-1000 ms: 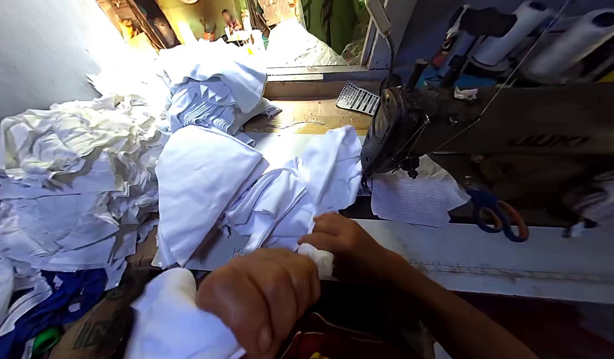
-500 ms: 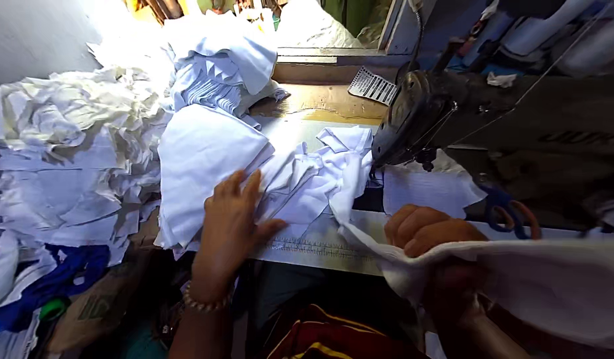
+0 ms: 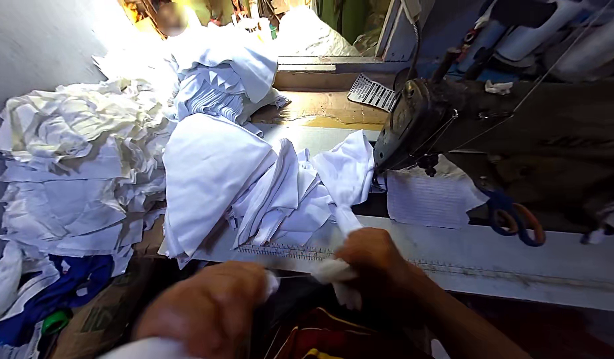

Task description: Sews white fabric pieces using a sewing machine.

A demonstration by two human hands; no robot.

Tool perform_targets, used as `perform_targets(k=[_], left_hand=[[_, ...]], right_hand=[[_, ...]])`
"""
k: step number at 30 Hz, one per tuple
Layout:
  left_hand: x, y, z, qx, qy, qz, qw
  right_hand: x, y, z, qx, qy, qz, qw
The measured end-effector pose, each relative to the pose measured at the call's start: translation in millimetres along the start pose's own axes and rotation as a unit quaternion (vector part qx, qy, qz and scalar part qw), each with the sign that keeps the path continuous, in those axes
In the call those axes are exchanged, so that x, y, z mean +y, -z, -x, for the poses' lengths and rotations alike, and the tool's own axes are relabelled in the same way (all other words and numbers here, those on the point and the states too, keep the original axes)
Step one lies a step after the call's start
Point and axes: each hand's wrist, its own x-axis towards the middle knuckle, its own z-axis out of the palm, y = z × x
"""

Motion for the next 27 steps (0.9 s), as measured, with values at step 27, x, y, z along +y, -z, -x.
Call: perform_targets(k=[27], left_hand=[[11.7, 33.0, -11.7, 0.153, -0.088, -0.177, 0.968]], right_hand=[[39.1, 57.8, 13.6, 0.028, -0.090, 0.072, 0.993]])
